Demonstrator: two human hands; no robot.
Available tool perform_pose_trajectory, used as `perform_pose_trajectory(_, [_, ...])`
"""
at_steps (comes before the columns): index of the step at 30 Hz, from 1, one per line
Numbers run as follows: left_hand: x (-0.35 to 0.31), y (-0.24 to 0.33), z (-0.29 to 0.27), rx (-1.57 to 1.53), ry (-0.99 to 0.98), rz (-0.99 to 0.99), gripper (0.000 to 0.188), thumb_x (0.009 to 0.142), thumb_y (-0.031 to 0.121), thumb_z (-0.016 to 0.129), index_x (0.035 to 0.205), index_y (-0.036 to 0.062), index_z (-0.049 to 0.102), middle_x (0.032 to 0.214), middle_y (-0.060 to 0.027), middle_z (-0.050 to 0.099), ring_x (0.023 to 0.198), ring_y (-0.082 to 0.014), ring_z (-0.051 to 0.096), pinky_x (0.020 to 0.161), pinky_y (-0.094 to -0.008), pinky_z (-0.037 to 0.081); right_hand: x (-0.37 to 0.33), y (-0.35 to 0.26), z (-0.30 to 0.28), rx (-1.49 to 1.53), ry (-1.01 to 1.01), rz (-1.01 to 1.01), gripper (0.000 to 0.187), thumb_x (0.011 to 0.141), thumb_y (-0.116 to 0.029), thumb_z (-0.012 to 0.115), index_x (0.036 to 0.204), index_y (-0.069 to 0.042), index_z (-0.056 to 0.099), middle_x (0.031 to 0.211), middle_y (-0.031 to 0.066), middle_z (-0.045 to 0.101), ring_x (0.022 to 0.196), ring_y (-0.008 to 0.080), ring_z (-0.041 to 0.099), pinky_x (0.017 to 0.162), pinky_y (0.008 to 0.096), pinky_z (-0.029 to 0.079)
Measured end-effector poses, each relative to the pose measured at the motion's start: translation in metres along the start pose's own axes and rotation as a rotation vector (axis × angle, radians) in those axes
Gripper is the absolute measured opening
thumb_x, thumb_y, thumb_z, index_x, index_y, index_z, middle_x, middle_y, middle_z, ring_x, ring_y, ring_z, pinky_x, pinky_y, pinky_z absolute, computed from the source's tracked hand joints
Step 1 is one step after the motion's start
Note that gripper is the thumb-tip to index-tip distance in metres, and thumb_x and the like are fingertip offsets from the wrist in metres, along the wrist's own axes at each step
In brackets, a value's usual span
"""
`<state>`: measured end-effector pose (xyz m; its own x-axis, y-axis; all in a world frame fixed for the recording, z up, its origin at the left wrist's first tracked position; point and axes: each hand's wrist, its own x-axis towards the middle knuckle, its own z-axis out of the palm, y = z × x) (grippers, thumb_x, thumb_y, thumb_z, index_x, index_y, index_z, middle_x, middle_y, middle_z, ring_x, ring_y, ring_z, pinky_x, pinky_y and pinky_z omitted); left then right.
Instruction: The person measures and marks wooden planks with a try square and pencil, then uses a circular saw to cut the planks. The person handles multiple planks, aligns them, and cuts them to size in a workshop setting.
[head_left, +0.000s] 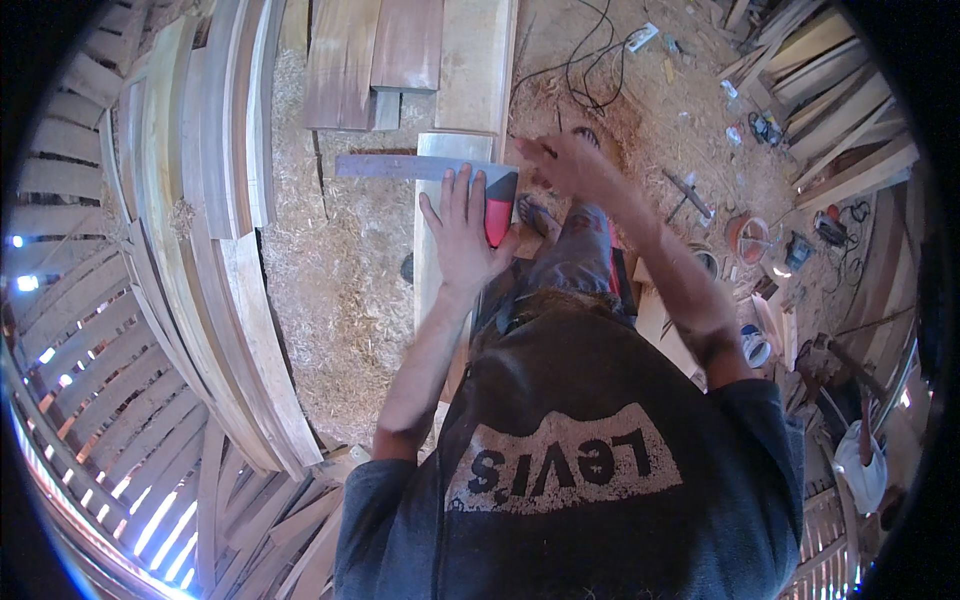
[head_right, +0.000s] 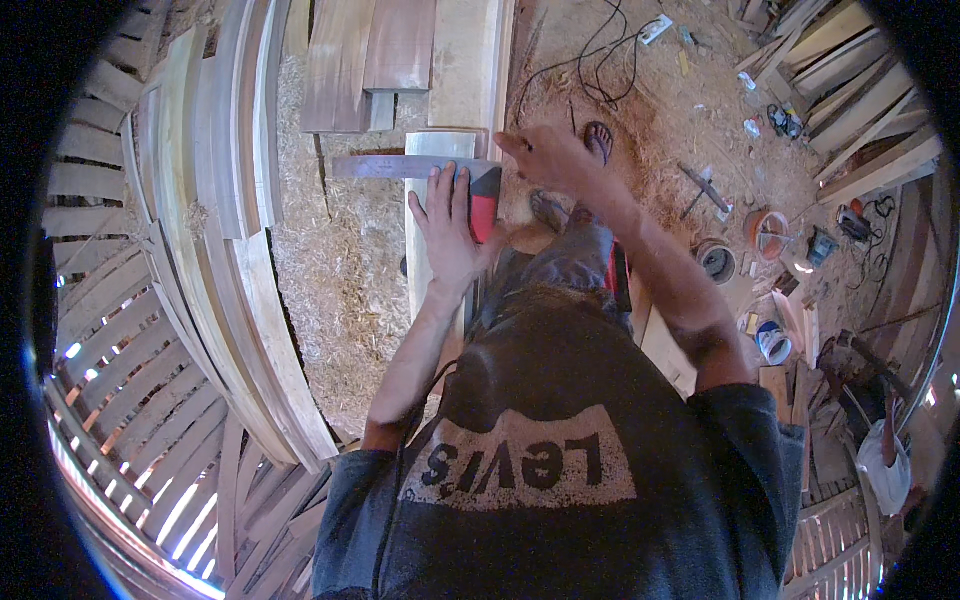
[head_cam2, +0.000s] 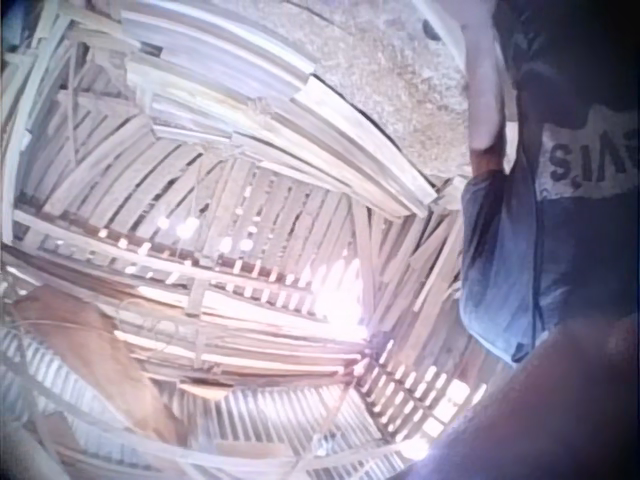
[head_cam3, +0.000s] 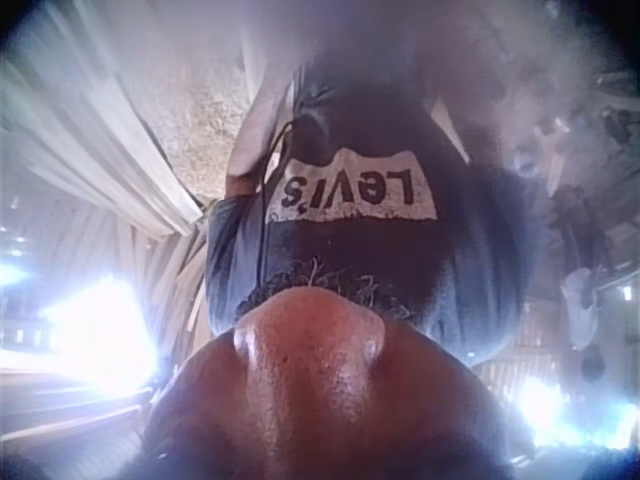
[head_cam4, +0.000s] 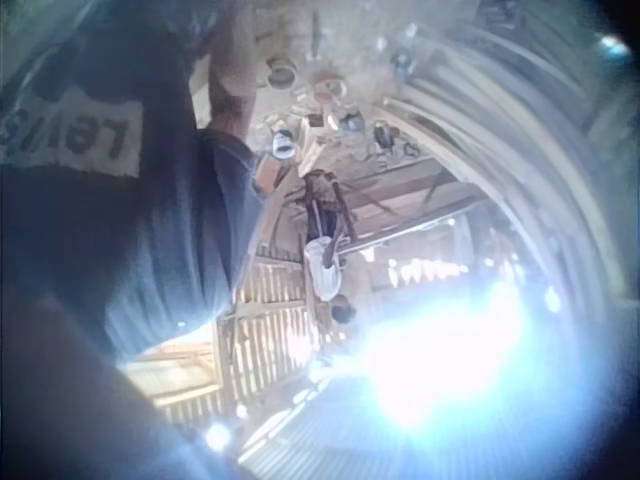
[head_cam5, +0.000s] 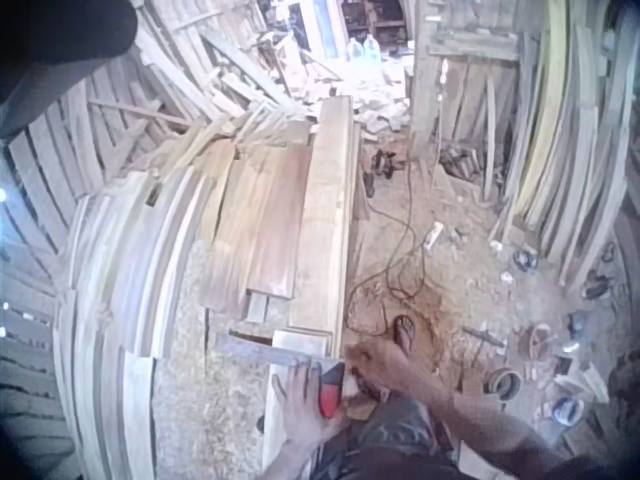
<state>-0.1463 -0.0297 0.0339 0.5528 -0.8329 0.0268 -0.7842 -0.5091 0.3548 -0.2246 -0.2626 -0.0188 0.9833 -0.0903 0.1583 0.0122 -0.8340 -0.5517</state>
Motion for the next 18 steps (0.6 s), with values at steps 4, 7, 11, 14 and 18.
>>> perform_pose_trajectory(4, [-0.006,-0.01,0.004,0.015,-0.018,0.055,0.093,0.083,0.041,0.073,0.159,0.0,0.036,0.168,-0.0194,0.032,0.158,-0.0405,0.024,0.125,-0.0667,0.003,-0.012,-0.087,0.012,1.266,0.137,0.81,0.035,0.088,-0.019,0.076,0.113,0.005,0.073,0.092,0.0189,0.076,0.087,0.019,0.072,0.078,0.0409,0.059])
perform_pose_trajectory(7, [-0.023,-0.01,0.004,-0.008,-0.044,0.073,0.092,0.086,0.038,0.071,0.16,-0.0016,0.034,0.169,-0.0204,0.031,0.159,-0.0403,0.024,0.125,-0.0654,0.002,-0.03,-0.104,0.043,1.125,0.2,0.711,0.037,0.088,-0.023,0.08,0.111,0.005,0.074,0.089,0.0164,0.076,0.085,0.0152,0.07,0.078,0.0382,0.057])
perform_pose_trajectory(11, [-0.046,-0.012,0.003,-0.039,-0.047,0.056,0.091,0.086,0.035,0.072,0.16,-0.0037,0.034,0.169,-0.0212,0.032,0.159,-0.0399,0.025,0.125,-0.0657,0.002,-0.04,-0.115,0.046,1.129,0.153,0.699,0.031,0.091,-0.022,0.078,0.108,0.005,0.075,0.083,0.007,0.073,0.076,0.0099,0.065,0.067,0.0306,0.053])
perform_pose_trajectory(14, [-0.038,-0.015,0.005,-0.037,-0.033,0.09,0.091,0.086,0.034,0.074,0.159,-0.0046,0.034,0.169,-0.0225,0.032,0.159,-0.0398,0.024,0.126,-0.0647,0.003,-0.037,-0.113,0.05,1.119,0.192,0.7,0.03,0.093,-0.023,0.077,0.107,0.003,0.075,0.08,0.0027,0.07,0.071,0.0077,0.062,0.063,0.0282,0.05])
perform_pose_trajectory(18, [-0.035,-0.016,0.006,-0.025,-0.031,0.114,0.092,0.086,0.035,0.075,0.159,-0.0047,0.035,0.168,-0.0245,0.033,0.159,-0.0406,0.025,0.126,-0.0634,0.004,-0.037,-0.109,0.048,1.112,0.177,0.7,0.029,0.092,-0.025,0.078,0.107,0.0,0.077,0.076,0.0022,0.068,0.068,0.0087,0.061,0.064,0.0295,0.05])
